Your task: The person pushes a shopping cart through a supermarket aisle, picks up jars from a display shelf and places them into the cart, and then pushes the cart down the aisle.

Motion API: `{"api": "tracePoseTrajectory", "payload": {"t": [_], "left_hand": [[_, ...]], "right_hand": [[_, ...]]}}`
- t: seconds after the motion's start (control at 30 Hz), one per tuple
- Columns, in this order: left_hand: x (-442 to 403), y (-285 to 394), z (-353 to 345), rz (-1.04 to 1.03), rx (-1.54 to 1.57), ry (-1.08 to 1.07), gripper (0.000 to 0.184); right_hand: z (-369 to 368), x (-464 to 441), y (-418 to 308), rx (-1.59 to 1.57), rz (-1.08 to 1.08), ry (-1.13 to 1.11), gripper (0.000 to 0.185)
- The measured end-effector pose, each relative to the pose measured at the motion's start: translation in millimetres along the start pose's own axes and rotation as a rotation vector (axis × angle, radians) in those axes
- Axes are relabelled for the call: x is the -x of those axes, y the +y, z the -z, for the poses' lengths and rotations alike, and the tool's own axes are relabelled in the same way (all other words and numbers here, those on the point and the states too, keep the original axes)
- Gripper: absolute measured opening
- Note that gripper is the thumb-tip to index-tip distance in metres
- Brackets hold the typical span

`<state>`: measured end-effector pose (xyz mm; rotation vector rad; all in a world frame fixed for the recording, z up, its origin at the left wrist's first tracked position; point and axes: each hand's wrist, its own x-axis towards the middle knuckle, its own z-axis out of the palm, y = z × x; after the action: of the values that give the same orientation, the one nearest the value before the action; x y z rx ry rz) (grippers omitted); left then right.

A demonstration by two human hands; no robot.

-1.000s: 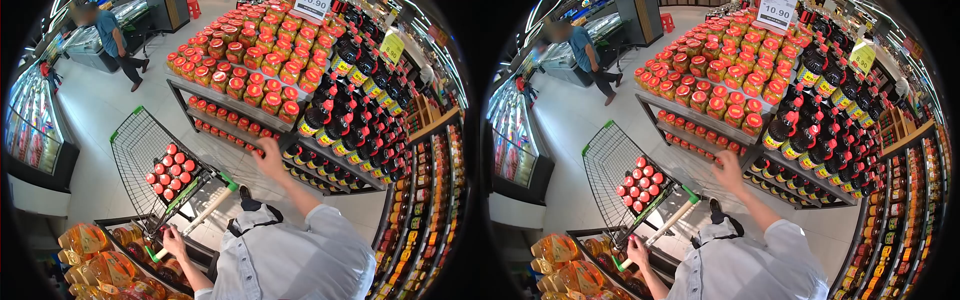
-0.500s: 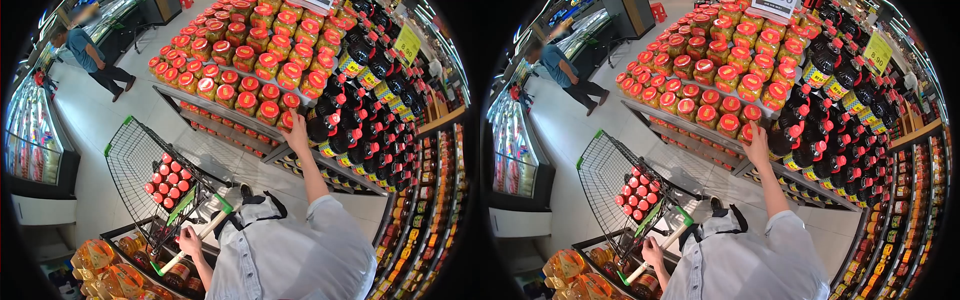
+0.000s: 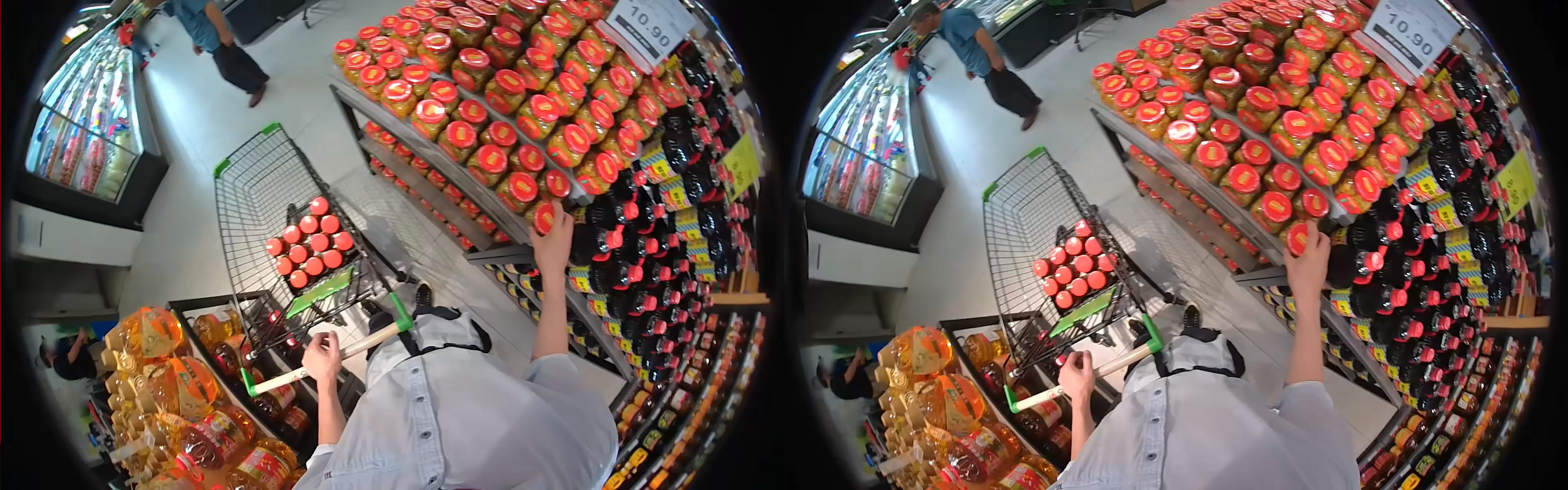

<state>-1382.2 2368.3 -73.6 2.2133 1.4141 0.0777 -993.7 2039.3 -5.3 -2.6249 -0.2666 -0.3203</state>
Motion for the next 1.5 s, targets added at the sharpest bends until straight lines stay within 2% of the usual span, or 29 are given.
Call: {"api": "tracePoseTrajectory", "payload": {"t": [0.13, 0.2, 0.27, 0.3, 0.33, 0.37, 0.4, 0.47, 0.5, 0.53, 0.57, 0.63, 0.67, 0.73, 0.77, 0.83, 0.97, 1.03, 1.07, 1.1, 1.17, 1.23, 1.33, 1.43, 1.5], "left_hand": [[-2, -9, -10, -0.013, 0.023, 0.019, 0.033], [1, -2, -7, -0.023, 0.091, 0.041, 0.026], [-1, 0, -9, -0.052, 0.238, 0.060, 0.020], [-3, -1, -11, -0.081, 0.337, 0.074, 0.016], [0, 24, -1, -0.149, 0.407, 0.076, 0.012], [1, 48, 7, -0.284, 0.444, 0.082, 0.016], [2, 74, 18, -0.369, 0.493, 0.028, 0.029], [5, 116, 27, -0.469, 0.699, -0.155, 0.080], [7, 143, 41, -0.566, 0.661, -0.205, 0.101], [10, 162, 44, -0.687, 0.645, -0.163, 0.108], [13, 181, 48, -0.731, 0.641, -0.139, 0.107], [12, 194, 39, -0.782, 0.492, 0.074, 0.104], [12, 196, 41, -0.781, 0.490, 0.088, 0.104], [17, 199, 45, -0.636, 0.500, 0.109, 0.101], [19, 198, 44, -0.629, 0.504, 0.118, 0.101], [19, 195, 39, -0.665, 0.534, 0.255, 0.100], [19, 190, 37, -0.649, 0.565, 0.319, 0.099], [19, 187, 43, -0.504, 0.813, 0.074, 0.095], [13, 174, 33, -0.408, 1.040, -0.094, 0.088], [6, 166, 28, -0.407, 1.041, -0.091, 0.088], [-2, 154, 24, -0.111, 1.710, -0.838, 0.086], [2, 155, 21, -0.131, 1.660, -0.863, 0.093], [5, 157, 19, 0.093, 1.833, -0.985, 0.097], [3, 159, 20, 0.080, 1.854, -1.042, 0.097], [4, 162, 21, 0.032, 1.820, -0.999, 0.097]], "right_hand": [[38, 11, -45, -0.070, -0.048, 0.103, 0.072], [61, 16, -73, -0.138, -0.086, 0.108, 0.073], [67, 24, -89, -0.586, -0.120, -0.100, 0.074], [57, 27, -91, -0.599, -0.129, -0.095, 0.074], [41, 31, -91, -0.839, -0.211, -0.305, 0.075], [28, 33, -96, -1.077, -0.283, -0.529, 0.076], [25, 36, -113, -1.128, -0.296, -0.648, 0.077], [23, 39, -144, -1.134, -0.246, -0.873, 0.078], [19, 42, -156, -1.148, -0.232, -0.896, 0.078], [16, 44, -168, -1.191, -0.241, -1.000, 0.078], [16, 44, -179, -1.228, -0.248, -1.102, 0.078], [20, 42, -196, -1.173, -0.152, -1.143, 0.080], [19, 41, -201, -1.156, -0.095, -1.151, 0.081], [17, 41, -205, -1.125, -0.027, -1.171, 0.084], [15, 41, -205, -1.120, -0.019, -1.179, 0.084], [9, 43, -208, -1.067, 0.123, -1.158, 0.084], [0, 54, -214, -1.081, 0.261, -1.047, 0.076], [5, 51, -217, -1.058, 0.132, -1.137, 0.060], [3, 51, -216, -1.056, 0.135, -1.140, 0.060], [-2, 50, -215, -1.154, 0.082, -1.131, 0.054], [-3, 53, -217, -1.253, 0.026, -1.124, 0.049], [5, 57, -224, -1.087, 0.106, -1.091, 0.044], [11, 56, -229, -1.067, 0.131, -1.027, 0.042], [12, 53, -230, -1.026, 0.166, -1.012, 0.041], [9, 52, -228, -1.006, 0.170, -1.014, 0.043]]}}
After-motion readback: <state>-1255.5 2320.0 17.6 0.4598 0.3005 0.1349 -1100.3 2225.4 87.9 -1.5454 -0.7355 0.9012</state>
